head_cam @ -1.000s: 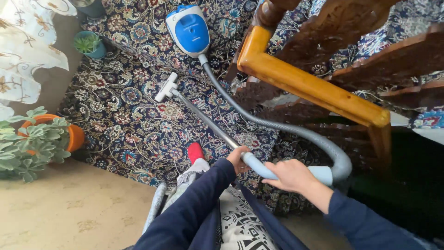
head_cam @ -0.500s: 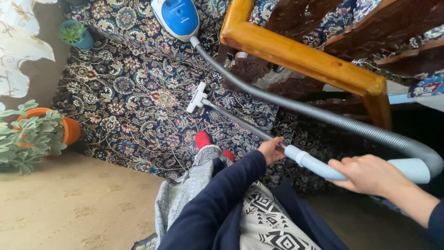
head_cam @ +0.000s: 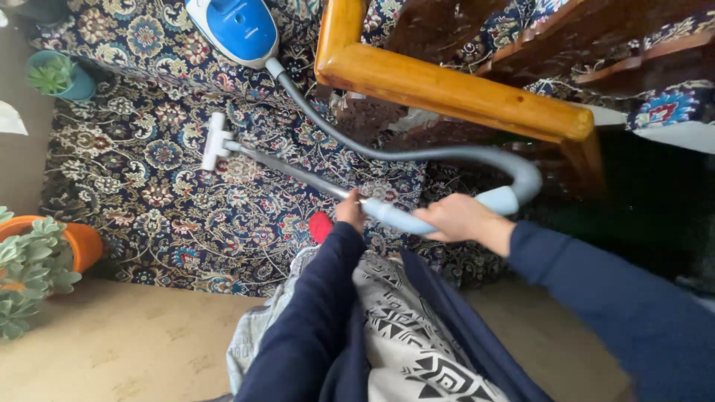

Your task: Vacuuming carpeted stairs and the adjacent landing area.

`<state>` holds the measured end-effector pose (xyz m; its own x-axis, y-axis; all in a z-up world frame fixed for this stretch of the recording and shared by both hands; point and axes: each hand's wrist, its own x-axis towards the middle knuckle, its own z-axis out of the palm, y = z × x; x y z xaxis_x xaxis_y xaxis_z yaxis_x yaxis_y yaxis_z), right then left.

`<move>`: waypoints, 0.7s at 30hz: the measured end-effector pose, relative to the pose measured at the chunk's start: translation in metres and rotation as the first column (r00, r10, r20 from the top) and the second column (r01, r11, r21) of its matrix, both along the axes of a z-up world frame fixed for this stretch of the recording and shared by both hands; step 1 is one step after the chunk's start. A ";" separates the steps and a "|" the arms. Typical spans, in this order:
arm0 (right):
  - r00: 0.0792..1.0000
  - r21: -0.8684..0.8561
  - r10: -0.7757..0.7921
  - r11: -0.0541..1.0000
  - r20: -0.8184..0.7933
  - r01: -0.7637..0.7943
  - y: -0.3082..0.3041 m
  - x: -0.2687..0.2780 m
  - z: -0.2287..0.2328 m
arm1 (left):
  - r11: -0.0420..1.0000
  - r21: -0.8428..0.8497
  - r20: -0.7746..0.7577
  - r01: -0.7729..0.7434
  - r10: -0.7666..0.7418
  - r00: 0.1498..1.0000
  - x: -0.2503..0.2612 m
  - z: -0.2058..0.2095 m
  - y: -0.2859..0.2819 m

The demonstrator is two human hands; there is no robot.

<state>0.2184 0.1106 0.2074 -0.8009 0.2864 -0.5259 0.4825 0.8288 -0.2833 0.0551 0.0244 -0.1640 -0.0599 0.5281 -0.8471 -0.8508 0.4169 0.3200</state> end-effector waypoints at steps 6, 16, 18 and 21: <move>0.967 0.008 0.029 1.000 -0.253 -0.028 -0.026 -0.149 -0.097 | 0.979 -0.120 -0.054 -0.162 0.156 0.986 -0.180 -0.048 -0.035; 0.951 -0.145 -0.131 0.985 -0.279 0.094 -0.071 -0.156 -0.113 | 0.942 -0.035 -0.014 -0.334 0.333 0.943 -0.190 0.015 -0.090; 0.965 -0.133 -0.091 0.989 -0.247 0.059 -0.059 -0.115 -0.083 | 0.937 0.031 0.045 -0.349 0.347 0.937 -0.154 0.015 -0.082; 0.976 -0.206 -0.079 0.978 -0.202 0.037 -0.044 -0.026 -0.030 | 0.957 -0.072 0.179 -0.280 0.288 0.941 -0.072 -0.018 -0.084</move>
<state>0.1926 0.0667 0.1770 -0.8839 0.2417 -0.4005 0.4407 0.7173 -0.5397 -0.0166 -0.0592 -0.1824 -0.0416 0.4733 -0.8799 -0.9784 0.1594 0.1319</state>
